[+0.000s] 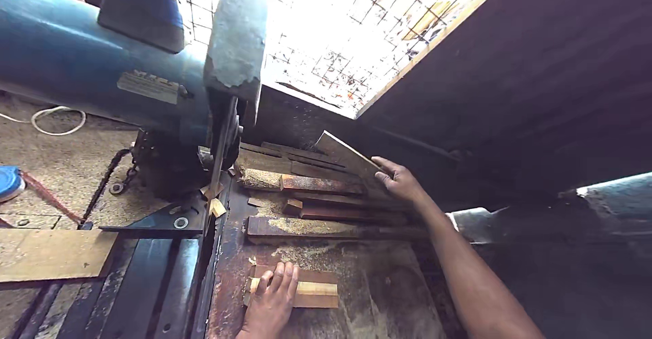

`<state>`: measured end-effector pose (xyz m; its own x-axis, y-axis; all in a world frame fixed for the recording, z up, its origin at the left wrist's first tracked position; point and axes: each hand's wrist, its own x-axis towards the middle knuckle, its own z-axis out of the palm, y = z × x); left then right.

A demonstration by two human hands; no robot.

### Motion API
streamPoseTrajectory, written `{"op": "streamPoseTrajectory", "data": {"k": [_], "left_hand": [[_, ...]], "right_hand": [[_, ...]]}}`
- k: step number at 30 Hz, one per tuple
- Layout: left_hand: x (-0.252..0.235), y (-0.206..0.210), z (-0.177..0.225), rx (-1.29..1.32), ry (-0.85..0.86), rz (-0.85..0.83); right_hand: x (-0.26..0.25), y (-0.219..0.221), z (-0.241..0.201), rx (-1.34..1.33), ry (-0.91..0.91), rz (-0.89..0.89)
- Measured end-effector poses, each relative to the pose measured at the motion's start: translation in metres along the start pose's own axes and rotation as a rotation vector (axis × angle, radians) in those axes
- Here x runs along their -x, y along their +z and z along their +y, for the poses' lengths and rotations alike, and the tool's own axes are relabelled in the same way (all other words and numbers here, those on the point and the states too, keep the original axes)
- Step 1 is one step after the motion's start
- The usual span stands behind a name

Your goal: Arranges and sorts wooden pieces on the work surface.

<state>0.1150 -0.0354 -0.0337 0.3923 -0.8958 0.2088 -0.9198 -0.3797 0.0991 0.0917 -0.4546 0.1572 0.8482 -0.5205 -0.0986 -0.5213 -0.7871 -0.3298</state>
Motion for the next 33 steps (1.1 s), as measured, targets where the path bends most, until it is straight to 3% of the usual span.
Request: {"op": "streamPoseTrajectory", "data": {"k": [6, 10, 14, 19, 29, 31, 33], "left_hand": [[-0.002, -0.006, 0.0, 0.032, 0.01, -0.057], [-0.003, -0.012, -0.002, 0.069, 0.024, -0.146], [-0.003, -0.012, -0.002, 0.083, 0.03, -0.149], [-0.001, -0.013, -0.002, 0.087, 0.039, -0.155], [0.001, -0.01, -0.006, 0.059, 0.058, -0.152], [0.001, -0.013, -0.006, 0.078, 0.048, -0.178], [0.001, -0.015, -0.005, 0.093, 0.042, -0.199]], "right_hand": [[0.093, 0.029, -0.003, -0.451, 0.309, -0.091], [0.16, 0.057, -0.025, -0.799, 0.388, -0.087], [0.23, 0.082, -0.045, -1.279, 0.274, -0.141], [0.284, 0.114, -0.069, -1.902, 0.003, -0.186], [0.304, 0.092, -0.065, -1.79, 0.059, 0.007], [0.307, 0.096, -0.056, -1.683, 0.197, 0.135], [0.311, 0.103, -0.044, -1.395, 0.474, 0.345]]}}
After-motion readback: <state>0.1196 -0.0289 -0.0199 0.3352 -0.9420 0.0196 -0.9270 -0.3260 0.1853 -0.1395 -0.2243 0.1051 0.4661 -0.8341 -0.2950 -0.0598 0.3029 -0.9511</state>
